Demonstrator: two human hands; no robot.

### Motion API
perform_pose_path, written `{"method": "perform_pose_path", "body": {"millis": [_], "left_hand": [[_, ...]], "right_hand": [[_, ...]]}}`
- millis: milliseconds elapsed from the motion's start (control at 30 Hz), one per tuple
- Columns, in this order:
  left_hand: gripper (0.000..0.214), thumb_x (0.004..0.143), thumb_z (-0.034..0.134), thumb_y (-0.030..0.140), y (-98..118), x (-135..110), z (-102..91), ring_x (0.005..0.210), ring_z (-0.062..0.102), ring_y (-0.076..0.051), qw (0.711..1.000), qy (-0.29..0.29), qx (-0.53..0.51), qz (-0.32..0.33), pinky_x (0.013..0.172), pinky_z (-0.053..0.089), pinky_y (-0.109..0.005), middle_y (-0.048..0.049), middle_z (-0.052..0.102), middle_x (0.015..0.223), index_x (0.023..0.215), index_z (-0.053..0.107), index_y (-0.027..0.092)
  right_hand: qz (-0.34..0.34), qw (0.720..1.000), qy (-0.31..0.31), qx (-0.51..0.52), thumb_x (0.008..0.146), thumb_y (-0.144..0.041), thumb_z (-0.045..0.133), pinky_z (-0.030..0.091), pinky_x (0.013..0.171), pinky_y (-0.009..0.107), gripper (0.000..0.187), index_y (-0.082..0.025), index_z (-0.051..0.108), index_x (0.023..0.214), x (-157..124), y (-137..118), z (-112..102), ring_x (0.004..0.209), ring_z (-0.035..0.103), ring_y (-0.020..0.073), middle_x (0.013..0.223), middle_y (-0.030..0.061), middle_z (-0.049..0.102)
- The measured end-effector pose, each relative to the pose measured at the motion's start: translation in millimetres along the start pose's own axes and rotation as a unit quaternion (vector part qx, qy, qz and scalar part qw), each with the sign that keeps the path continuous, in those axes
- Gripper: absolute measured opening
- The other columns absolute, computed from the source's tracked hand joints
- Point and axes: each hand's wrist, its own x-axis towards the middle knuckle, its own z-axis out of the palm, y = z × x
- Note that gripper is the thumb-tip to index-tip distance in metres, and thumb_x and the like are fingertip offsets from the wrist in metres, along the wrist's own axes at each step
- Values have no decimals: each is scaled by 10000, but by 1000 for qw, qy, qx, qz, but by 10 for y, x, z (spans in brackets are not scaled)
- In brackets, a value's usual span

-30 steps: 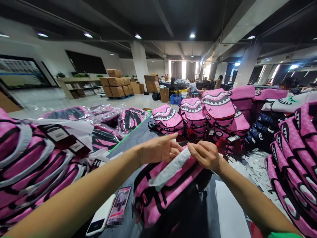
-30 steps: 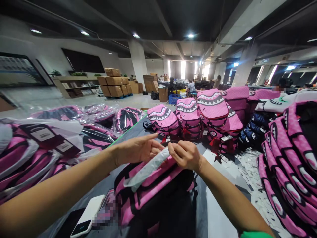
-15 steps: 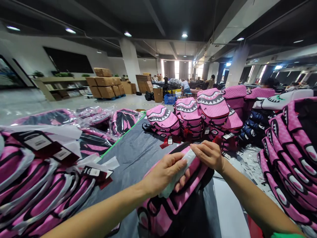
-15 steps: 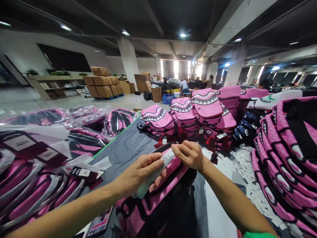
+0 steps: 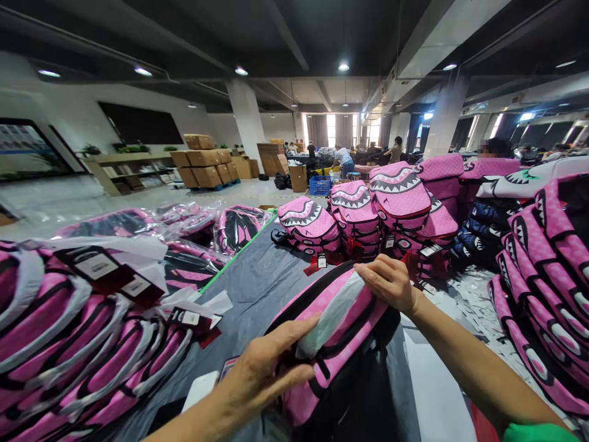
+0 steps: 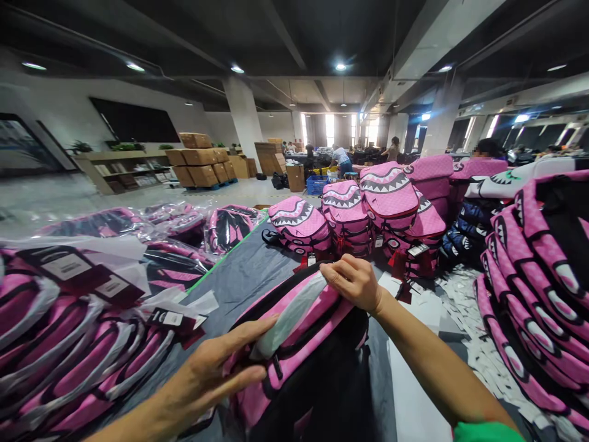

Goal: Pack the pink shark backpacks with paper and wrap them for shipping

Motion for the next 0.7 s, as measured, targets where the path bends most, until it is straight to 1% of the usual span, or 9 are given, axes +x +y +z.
{"method": "perform_pose_path", "body": {"millis": [100, 167, 200, 267, 333, 367, 500, 633, 700], "left_hand": [[723, 734, 797, 535, 239, 262, -184, 1267, 576, -294, 993, -25, -114, -30, 1100, 430, -434, -109, 631, 1360, 1370, 574, 273], [728, 751, 674, 718, 409, 590, -192, 1151, 646, -296, 972, -6, -227, -64, 1057, 462, -439, -169, 671, 1271, 1228, 647, 169], [742, 812, 539, 773, 477, 761, -155, 1086, 673, -286, 953, -42, -280, -108, 1034, 473, -432, -195, 702, 1179, 1127, 675, 114], [866, 904, 255, 788, 570, 1050, -16, 965, 706, -276, 896, -185, -364, -173, 953, 514, -417, -225, 727, 1020, 1040, 683, 47], [922, 943, 97, 730, 614, 1210, 158, 861, 722, -272, 843, -276, -414, -205, 851, 549, -400, -226, 730, 912, 1033, 680, 21], [925, 953, 68, 705, 624, 1238, 237, 812, 724, -268, 829, -293, -425, -215, 800, 561, -388, -222, 728, 865, 1012, 683, 16], [786, 1015, 174, 587, 657, 1147, 371, 594, 676, -194, 835, -249, -425, -246, 590, 559, -283, -162, 689, 688, 787, 685, 35], [475, 1027, 406, 275, 739, 1054, 292, 449, 588, -107, 869, -131, -409, -244, 467, 511, -185, -95, 657, 611, 724, 683, 36], [371, 995, 461, 169, 776, 1046, 237, 411, 565, -95, 881, -67, -398, -249, 423, 497, -174, -79, 653, 595, 730, 686, 38]], "right_hand": [[-9, 1000, 6, 7, 982, -128, 506, 499, 599, 282, 313, -152, 597, 1280, 59, -30, 30, 655, 576, 150, 805, 61, 704], [-8, 1000, -4, 10, 983, -136, 503, 500, 603, 280, 324, -164, 602, 1291, 92, -51, 39, 677, 594, 150, 828, 64, 709], [-12, 1000, -11, 12, 982, -136, 505, 501, 604, 279, 329, -170, 605, 1293, 104, -61, 36, 686, 602, 151, 835, 64, 711], [-20, 999, -24, 13, 981, -128, 498, 506, 607, 282, 339, -175, 607, 1299, 113, -74, 10, 691, 608, 153, 843, 66, 715], [-27, 999, -29, 15, 987, -117, 475, 518, 613, 289, 344, -159, 599, 1304, 102, -79, -37, 698, 613, 160, 861, 77, 722], [-29, 999, -27, 15, 989, -111, 466, 524, 617, 292, 340, -146, 595, 1302, 88, -79, -64, 707, 617, 164, 871, 83, 726], [-43, 999, -30, -6, 994, -96, 452, 529, 632, 291, 304, -136, 616, 1247, 14, -73, -153, 729, 629, 164, 882, 81, 729], [-45, 997, -51, -22, 992, -92, 464, 502, 645, 290, 271, -137, 657, 1175, -21, -78, -127, 746, 618, 158, 940, 91, 729], [11, 996, -90, -1, 998, -137, 489, 493, 664, 286, 244, -156, 676, 1154, -15, -82, -42, 767, 617, 156, 920, 78, 721]]}}
